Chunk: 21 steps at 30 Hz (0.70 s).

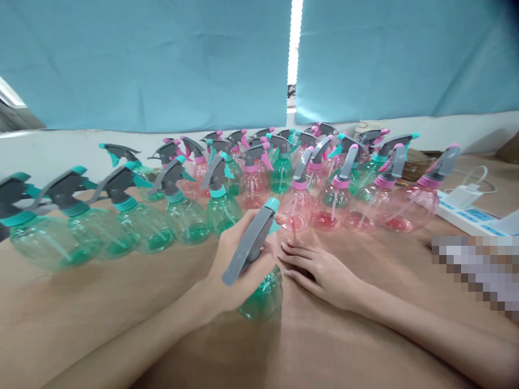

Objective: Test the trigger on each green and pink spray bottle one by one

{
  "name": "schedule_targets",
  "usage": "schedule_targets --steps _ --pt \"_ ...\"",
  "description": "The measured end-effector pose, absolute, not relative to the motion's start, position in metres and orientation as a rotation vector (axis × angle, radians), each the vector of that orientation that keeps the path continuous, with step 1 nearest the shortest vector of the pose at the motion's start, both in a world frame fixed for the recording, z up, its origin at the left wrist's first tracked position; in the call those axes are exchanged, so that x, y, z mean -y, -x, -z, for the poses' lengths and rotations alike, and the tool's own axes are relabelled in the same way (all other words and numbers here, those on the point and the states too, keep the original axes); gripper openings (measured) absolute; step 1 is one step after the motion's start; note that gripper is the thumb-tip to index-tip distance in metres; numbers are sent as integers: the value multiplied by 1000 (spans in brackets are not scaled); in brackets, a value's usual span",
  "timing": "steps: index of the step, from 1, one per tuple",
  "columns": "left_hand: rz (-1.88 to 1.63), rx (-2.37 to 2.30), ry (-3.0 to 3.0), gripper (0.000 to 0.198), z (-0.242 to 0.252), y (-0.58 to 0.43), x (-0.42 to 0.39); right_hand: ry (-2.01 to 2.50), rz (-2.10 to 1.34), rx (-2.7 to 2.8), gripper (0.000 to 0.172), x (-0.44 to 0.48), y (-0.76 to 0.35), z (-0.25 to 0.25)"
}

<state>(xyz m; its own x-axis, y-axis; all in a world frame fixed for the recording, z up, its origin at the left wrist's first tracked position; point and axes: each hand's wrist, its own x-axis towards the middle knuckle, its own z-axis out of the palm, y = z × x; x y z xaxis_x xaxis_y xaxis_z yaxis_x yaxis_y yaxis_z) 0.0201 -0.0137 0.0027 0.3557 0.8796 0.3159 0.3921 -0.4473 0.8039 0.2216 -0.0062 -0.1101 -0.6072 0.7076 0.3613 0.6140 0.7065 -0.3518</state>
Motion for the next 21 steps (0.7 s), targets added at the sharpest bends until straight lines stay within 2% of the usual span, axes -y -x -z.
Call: schedule_targets --steps 14,21 --pt "-1000 -1089 -1990 29 -2 -18 14 1004 -279 2424 36 6 -222 111" --pt "-1014 -1088 -1993 24 -2 -19 13 1008 -279 2421 36 6 -222 111"
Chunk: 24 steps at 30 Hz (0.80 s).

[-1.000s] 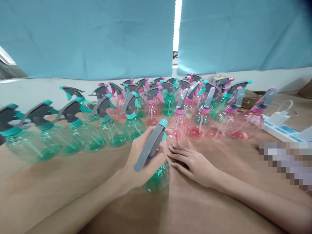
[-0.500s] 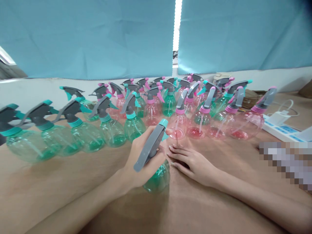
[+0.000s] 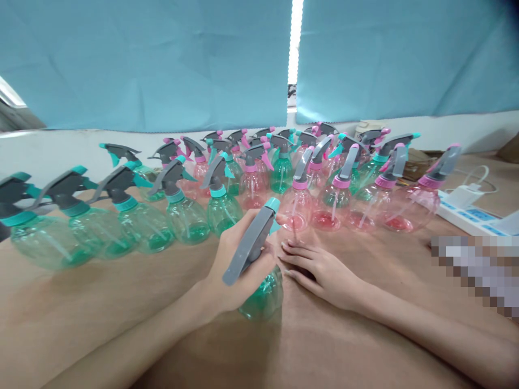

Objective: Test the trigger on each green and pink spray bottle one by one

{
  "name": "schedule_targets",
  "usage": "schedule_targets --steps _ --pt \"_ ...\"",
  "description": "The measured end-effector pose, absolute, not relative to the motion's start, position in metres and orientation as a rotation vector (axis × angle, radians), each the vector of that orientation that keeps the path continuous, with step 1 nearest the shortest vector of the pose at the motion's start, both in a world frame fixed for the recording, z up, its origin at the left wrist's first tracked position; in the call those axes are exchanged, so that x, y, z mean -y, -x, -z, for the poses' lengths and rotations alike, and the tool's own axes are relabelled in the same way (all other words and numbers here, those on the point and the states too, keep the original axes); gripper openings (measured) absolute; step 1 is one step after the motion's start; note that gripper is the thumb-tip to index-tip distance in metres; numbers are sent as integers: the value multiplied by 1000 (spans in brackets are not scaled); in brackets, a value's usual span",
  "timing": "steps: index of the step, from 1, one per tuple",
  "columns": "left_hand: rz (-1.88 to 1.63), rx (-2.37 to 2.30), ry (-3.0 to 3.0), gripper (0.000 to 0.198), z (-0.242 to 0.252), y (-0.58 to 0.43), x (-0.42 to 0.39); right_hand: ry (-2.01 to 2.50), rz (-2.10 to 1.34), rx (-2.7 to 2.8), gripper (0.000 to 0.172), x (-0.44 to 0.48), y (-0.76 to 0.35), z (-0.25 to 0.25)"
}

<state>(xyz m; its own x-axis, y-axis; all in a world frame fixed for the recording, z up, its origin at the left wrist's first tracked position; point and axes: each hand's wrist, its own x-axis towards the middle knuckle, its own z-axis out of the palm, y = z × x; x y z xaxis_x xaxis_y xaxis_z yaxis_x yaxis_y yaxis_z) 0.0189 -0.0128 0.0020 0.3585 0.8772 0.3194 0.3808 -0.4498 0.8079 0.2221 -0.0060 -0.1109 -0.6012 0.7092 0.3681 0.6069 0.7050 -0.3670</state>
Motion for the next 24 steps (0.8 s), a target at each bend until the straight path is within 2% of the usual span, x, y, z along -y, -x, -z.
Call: schedule_targets --steps 4,21,24 --pt "-1021 -1079 -1998 20 -2 -19 12 1024 -255 2444 36 6 -222 111" --pt "-1000 -1093 -2016 27 -1 -17 12 1020 -265 2436 35 6 -222 111" --pt "-1030 -1052 -2019 22 0 -18 13 1023 -265 2442 36 6 -222 111"
